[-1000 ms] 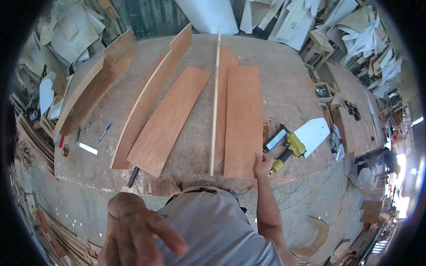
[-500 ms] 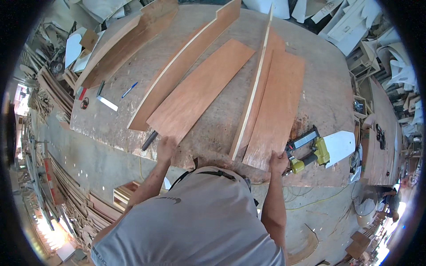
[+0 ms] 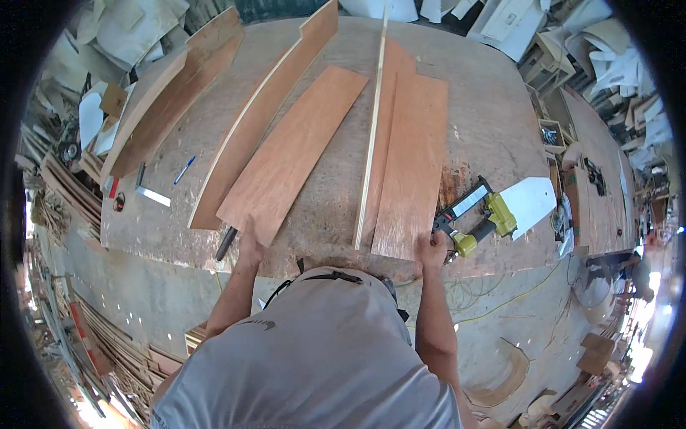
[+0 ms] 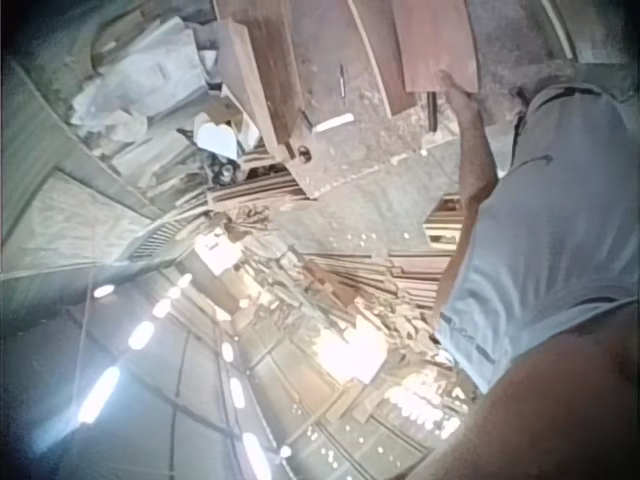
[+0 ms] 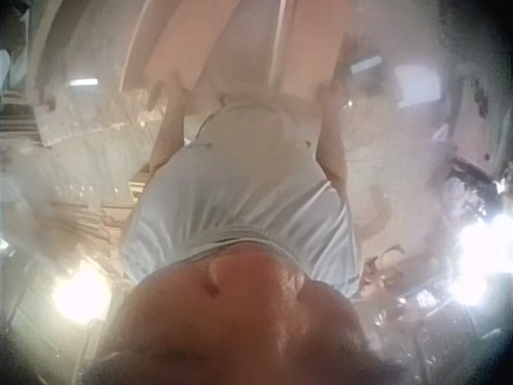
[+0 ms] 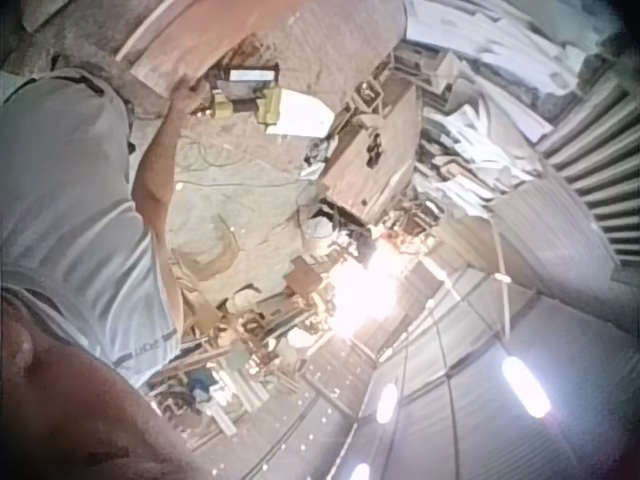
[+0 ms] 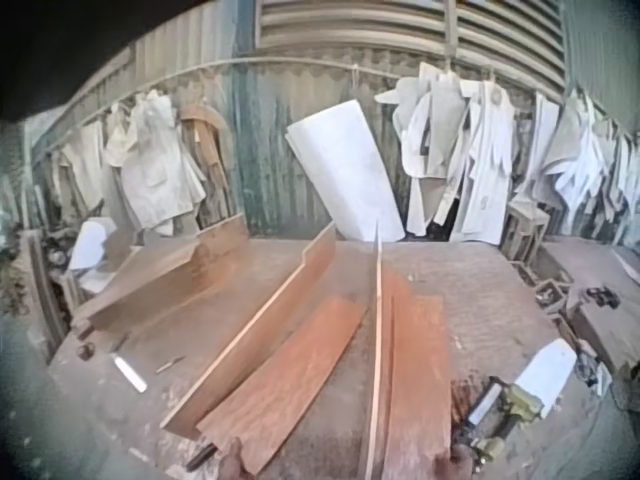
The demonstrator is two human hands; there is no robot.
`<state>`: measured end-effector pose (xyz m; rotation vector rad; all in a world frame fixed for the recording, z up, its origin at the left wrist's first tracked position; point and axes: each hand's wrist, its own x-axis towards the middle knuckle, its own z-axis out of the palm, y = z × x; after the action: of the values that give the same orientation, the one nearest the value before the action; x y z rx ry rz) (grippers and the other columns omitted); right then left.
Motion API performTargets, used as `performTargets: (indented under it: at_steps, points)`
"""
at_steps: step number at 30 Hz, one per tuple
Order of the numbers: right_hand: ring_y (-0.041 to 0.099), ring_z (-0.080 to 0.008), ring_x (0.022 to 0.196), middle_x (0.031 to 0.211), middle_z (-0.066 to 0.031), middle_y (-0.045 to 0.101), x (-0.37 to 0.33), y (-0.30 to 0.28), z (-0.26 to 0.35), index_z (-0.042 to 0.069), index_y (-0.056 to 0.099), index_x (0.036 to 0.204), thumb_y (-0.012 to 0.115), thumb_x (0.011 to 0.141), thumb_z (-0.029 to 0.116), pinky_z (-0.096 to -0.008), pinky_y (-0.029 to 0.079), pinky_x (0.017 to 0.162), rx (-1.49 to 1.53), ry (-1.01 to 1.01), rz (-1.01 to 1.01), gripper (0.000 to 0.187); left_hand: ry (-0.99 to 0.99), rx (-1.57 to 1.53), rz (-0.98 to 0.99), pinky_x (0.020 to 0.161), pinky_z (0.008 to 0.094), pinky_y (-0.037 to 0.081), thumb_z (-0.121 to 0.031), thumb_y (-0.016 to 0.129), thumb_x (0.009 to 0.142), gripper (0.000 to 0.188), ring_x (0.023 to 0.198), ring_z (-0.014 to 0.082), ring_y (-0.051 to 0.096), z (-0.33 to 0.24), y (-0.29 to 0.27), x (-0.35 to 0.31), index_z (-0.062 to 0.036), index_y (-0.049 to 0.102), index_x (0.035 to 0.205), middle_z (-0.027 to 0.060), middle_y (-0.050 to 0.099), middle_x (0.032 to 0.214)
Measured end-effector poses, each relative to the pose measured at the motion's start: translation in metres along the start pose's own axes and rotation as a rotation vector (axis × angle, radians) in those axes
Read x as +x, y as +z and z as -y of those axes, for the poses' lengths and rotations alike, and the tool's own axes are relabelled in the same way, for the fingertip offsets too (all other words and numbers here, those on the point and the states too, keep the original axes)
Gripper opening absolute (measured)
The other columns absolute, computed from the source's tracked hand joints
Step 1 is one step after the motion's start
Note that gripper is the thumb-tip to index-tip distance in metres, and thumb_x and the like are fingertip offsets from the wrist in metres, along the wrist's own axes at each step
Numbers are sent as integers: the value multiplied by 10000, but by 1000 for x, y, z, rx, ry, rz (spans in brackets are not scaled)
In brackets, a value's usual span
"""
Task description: The person uses a table saw to cut a rectangular piece of plywood into two smaller pieces. After cutting, the person moves the pieces to a workbench, arranges them, and uses a metal ruler and a pen to mark lines on the wood surfaces.
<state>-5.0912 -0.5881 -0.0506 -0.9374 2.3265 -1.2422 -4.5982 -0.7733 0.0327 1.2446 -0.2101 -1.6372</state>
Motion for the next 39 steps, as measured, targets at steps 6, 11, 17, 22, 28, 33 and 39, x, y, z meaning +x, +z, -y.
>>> performTargets:
  at_steps: [6,11,17,22,28,33,39]
  points:
    - [571,-158,725,810,-43,594,-49,-26,-23,-9,596,844,743,838,273,-307,473,633,-4,220,-158,319,177,17,166,956,396,520,-345,597,981,588,1162,265,602,-24,56,-52,18,400,1399,155,560,1318]
    - [577,-144,597,695,-32,580,-101,-15,3,69,539,825,658,926,215,-280,463,509,490,579,-107,214,406,89,158,970,399,516,-324,592,984,600,1176,267,592,-76,78,-101,35,372,1411,185,534,1340]
    - [629,-219,666,802,-69,628,-114,16,66,71,578,999,607,953,453,-320,552,599,737,1046,50,386,459,-52,73,1038,417,477,-358,548,999,626,1239,289,550,-137,38,-151,33,336,1440,193,508,1383]
    - [646,-231,824,978,-79,655,-91,45,44,120,595,1095,646,936,421,-369,564,717,1043,1116,10,345,454,-209,-42,1057,378,462,-405,458,1031,598,1264,247,532,-177,32,-146,-22,327,1470,131,486,1431]
    - [636,-217,1051,1141,-30,662,-85,30,186,149,565,1230,745,876,282,-411,514,917,1451,797,-70,419,528,-278,-75,1058,385,458,-421,486,1017,583,1275,241,511,-201,-17,-59,-56,359,1453,118,495,1413]
    - [537,-220,1225,1307,-38,574,-84,35,204,175,459,1377,743,866,329,-444,435,1009,1299,576,82,605,645,-153,-2,1045,389,477,-362,552,998,571,1223,249,554,-214,-30,0,-34,382,1434,122,538,1368]
    - [273,-257,1419,1467,-26,422,-108,48,232,200,379,1453,692,870,490,-610,201,1096,1167,729,201,723,503,-33,-102,996,381,501,-364,602,975,583,1181,240,582,-220,-92,39,-4,422,1398,127,565,1327]
